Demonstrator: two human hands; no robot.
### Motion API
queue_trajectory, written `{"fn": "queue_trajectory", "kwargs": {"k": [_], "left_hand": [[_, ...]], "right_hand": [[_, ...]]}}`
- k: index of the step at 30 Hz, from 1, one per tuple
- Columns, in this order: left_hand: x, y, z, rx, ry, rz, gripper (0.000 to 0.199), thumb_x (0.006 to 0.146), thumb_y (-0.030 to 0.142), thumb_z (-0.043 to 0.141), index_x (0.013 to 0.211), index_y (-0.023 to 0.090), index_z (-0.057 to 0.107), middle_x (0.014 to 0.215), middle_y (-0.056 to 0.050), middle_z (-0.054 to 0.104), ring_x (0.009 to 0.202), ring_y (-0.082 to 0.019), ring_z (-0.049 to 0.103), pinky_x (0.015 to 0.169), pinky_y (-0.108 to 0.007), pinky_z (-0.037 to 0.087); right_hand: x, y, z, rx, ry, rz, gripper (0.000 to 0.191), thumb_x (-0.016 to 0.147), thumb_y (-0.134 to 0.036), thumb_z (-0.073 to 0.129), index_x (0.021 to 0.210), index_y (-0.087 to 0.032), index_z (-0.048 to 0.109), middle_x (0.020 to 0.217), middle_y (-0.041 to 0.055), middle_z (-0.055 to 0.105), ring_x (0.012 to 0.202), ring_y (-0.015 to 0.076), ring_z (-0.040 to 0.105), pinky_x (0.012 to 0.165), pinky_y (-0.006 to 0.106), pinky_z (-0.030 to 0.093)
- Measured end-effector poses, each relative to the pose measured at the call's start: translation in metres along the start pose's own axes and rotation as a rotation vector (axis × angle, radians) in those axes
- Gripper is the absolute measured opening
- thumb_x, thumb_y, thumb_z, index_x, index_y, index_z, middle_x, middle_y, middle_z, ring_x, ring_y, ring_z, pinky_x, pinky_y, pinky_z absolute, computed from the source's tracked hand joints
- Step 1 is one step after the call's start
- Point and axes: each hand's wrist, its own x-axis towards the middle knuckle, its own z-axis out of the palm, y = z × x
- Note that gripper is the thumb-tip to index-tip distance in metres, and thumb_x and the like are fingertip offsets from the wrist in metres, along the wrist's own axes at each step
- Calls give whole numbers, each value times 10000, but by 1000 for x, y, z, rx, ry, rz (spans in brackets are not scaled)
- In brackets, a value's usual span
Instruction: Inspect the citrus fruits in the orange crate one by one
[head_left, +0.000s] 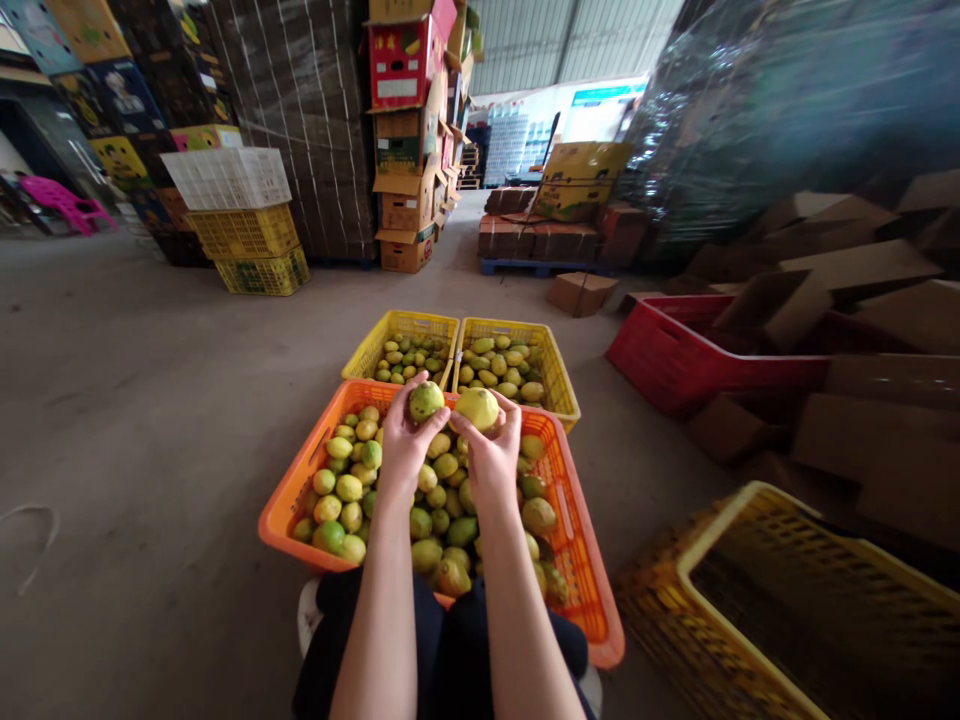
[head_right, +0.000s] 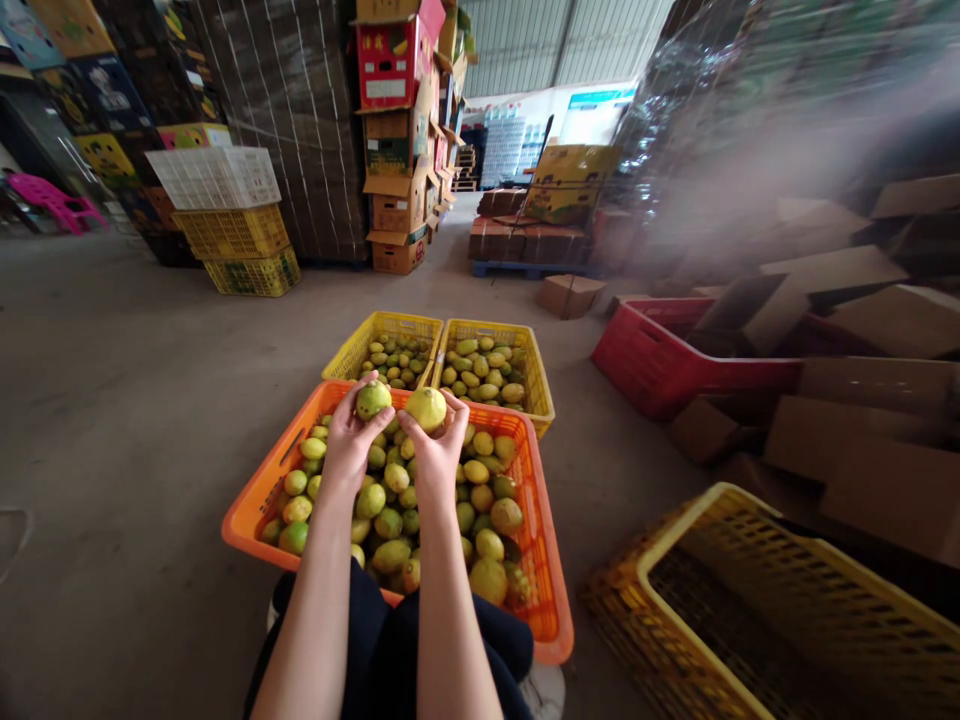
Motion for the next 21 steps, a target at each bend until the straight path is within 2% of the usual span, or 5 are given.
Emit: {"fn": "queue_trajectory", "kwargs": {"k": [6,13,17,21], "left_hand": [[1,-3,3,-182,45,-46,424,662,275,819,1015,217,592,1130,-34,659,1006,-187,663,980,-351,478],[1,1,2,-288,62,-105,430,640,239,838,1006,202,617,1139,-52,672,1027,-213,675,1011,-394,477],[1,3,0,-333,47,-135,406,643,203,836,992,187,629,1169,-65,669,1091,-240,656,999,-359,496],[3,7,0,-415,83,-194,320,705,243,799,971,181,631,1112,-54,689,1044,-216,680,876,-256,557]], "right_hand": [[2,-5,0,121,27,83,532,560,-236,849,1035,-219,610,863,-28,669,809,145,636,822,312,515],[7,-2,-3,202,43,136,410,518,-222,866,863,-191,647,775,-37,678,723,122,633,743,283,546],[9,0,-4,205,66,175,447,505,-222,878,873,-177,627,786,-28,686,727,136,651,743,301,563],[8,-1,-4,226,84,181,452,527,-252,878,864,-184,586,831,-21,687,759,154,670,745,323,575]]}}
